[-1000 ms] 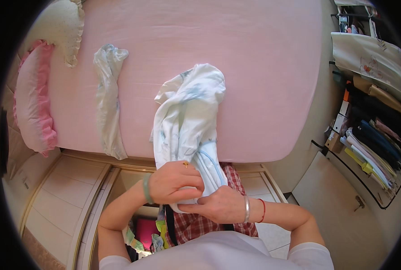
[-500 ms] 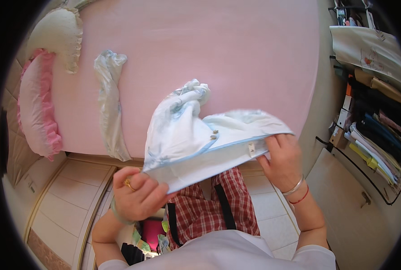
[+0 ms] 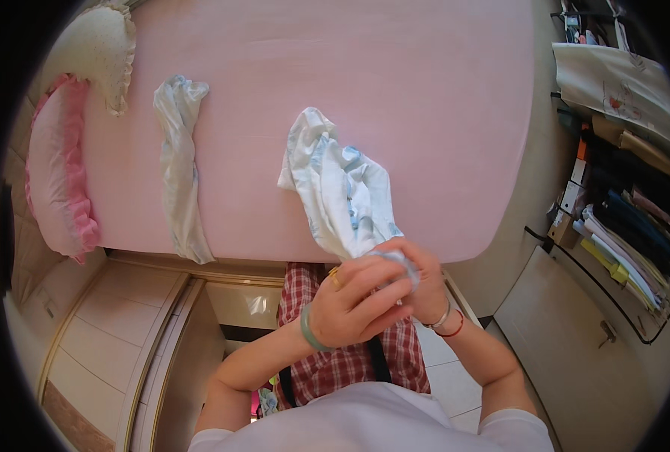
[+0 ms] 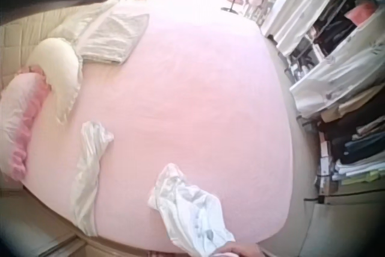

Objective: The person folds a floral patterned sheet and a pink ruffled pillowcase on a bed. They smooth the fabric, fold the items into neat rectangles, and place them on the bed. The person also handles a small white cloth, folding it and placing it aside.

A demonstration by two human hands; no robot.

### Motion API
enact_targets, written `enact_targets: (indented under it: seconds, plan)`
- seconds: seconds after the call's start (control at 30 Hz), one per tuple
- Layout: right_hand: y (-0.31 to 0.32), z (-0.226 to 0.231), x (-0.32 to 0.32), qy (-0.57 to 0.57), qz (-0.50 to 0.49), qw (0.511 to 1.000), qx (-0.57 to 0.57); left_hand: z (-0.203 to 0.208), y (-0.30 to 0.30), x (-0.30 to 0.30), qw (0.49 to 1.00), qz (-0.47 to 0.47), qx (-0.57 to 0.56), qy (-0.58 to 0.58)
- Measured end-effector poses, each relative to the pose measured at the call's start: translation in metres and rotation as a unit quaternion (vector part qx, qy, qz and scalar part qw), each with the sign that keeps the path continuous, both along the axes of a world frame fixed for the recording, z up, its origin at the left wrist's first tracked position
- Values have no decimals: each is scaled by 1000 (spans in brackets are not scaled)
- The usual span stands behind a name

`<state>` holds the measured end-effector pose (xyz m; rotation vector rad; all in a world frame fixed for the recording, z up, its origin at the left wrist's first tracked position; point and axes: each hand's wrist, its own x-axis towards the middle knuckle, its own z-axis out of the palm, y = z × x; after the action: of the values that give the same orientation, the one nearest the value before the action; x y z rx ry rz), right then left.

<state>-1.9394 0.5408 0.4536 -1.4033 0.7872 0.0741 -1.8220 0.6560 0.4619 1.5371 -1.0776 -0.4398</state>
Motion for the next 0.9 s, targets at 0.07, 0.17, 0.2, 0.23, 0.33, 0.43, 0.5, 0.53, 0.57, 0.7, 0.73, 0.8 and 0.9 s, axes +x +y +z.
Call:
enact_targets:
  seconds: [0.07,0.17,0.2,0.23,0.33,0.43,0.5,0.53,0.57,0.7,0.73,0.8,0.9]
  plan:
    - [-6,5,-5,39,-168,981,84,-2,9,2,998,52,-11,31]
    - [-19,17,-9,14,-286,952,108,-29,31,10,957,153,69,235]
    - [-19,21,-9,-2,-305,945,121,-40,40,13,949,156,95,258]
    - [-20,26,-6,-6,-324,936,134,-52,48,16,939,158,120,281]
    - [-20,38,4,-13,-357,919,169,-76,46,14,937,167,175,253]
    - [-22,42,8,-16,-357,916,184,-81,31,13,951,138,164,222]
    - [-20,42,8,-11,-374,907,193,-75,25,4,959,90,129,236]
    - [-20,42,7,-2,-372,909,189,-68,25,-4,960,61,107,250]
    - [-19,41,6,5,-367,911,187,-63,23,-9,961,33,84,262]
    - [-5,44,2,40,-358,920,157,-63,-4,-31,967,162,74,182]
    - [2,44,-4,3,-304,941,146,-76,-5,-36,964,151,99,195]
    - [13,44,-15,-31,-209,966,146,-73,-16,-28,961,91,82,247]
    - [1,54,9,-98,227,968,29,-97,-19,-28,962,56,34,266]
